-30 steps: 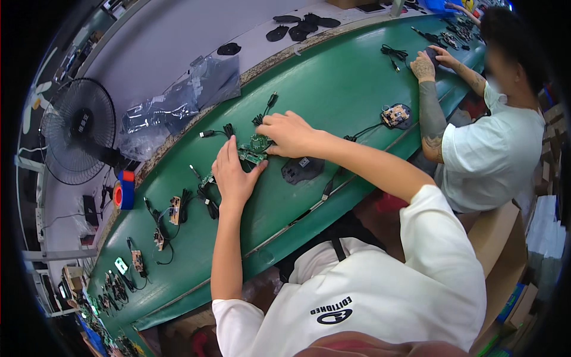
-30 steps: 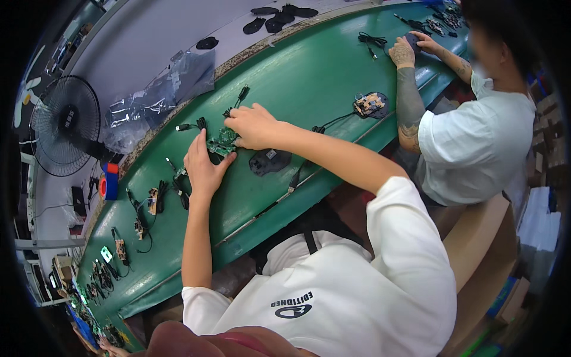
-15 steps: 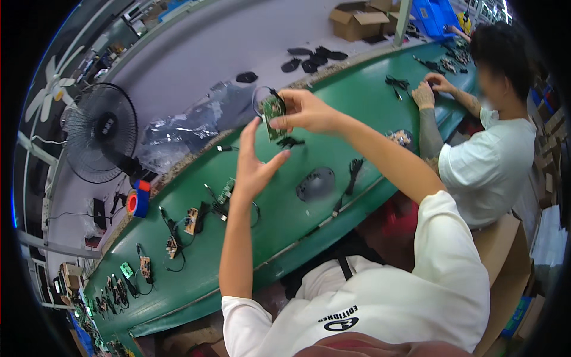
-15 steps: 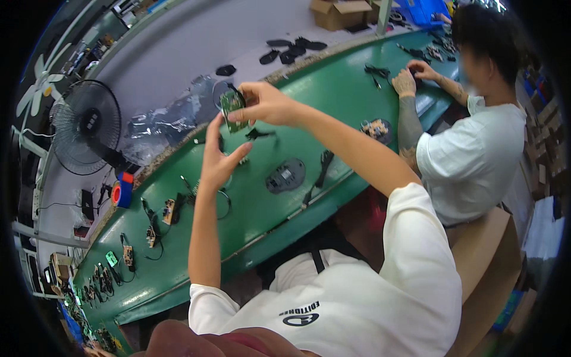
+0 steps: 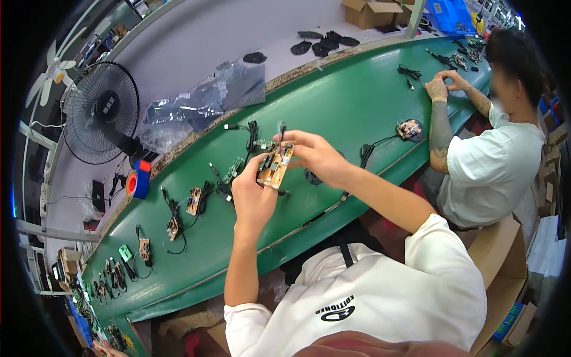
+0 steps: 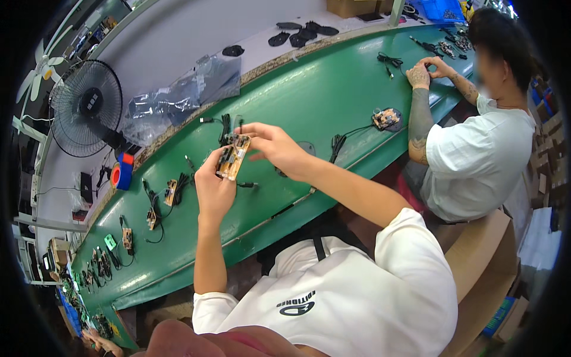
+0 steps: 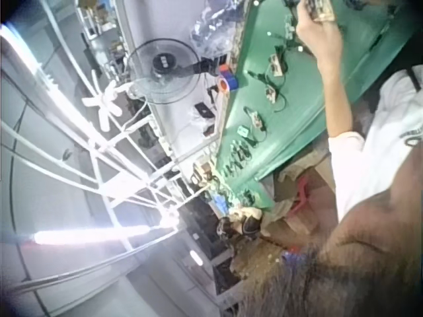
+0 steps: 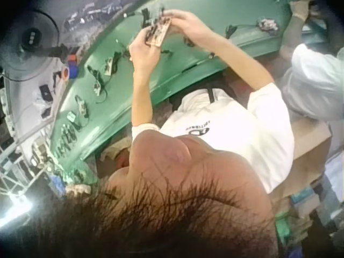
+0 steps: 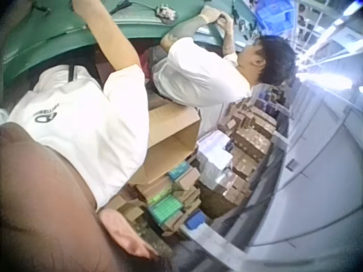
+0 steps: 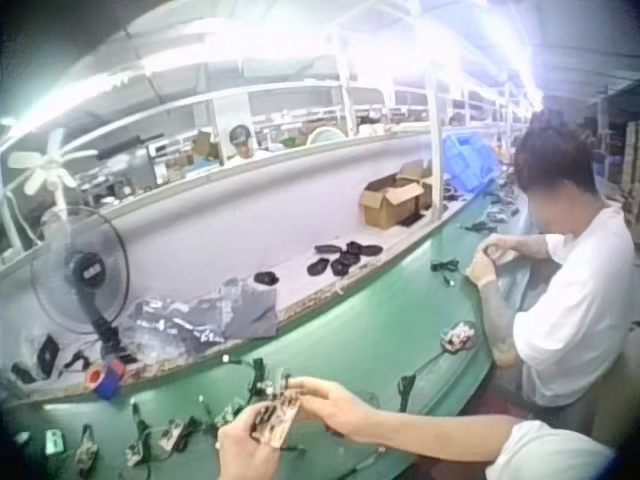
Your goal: The person assembles computer mouse components on an assembly line by repeatedly taking circuit boards and mouse bases and fitting the circuit boards onto the bases by hand.
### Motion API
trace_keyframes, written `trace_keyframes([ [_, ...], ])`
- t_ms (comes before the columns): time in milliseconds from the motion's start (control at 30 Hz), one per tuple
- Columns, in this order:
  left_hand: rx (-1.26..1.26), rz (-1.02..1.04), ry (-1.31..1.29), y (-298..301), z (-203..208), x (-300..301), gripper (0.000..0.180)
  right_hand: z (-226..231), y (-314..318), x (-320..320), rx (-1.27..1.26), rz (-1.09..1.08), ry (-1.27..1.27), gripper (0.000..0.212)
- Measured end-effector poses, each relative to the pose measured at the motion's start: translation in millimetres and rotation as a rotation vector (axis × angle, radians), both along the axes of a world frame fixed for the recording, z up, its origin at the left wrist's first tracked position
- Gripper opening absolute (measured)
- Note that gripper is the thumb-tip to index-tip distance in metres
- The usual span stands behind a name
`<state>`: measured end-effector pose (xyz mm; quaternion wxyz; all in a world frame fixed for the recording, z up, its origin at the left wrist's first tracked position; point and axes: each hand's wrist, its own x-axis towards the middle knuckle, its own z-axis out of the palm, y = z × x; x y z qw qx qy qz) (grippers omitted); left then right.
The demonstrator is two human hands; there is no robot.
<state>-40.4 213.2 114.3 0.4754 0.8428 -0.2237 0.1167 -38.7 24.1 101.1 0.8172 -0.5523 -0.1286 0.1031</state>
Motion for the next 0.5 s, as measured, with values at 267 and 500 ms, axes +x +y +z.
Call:
trace_keyframes([
  [267,0.027,-0.038,0.039,17.2,-22.5,-25.5,0.033,-25.3,20.8,-36.3,-0.007,-0.106,0.170,0.027],
  [500,-0.590,-0.531,0.768,37.6,-16.2,-13.2,0.036,-0.4,-4.4,-45.1,-0.157,0.192,0.050,0.016],
])
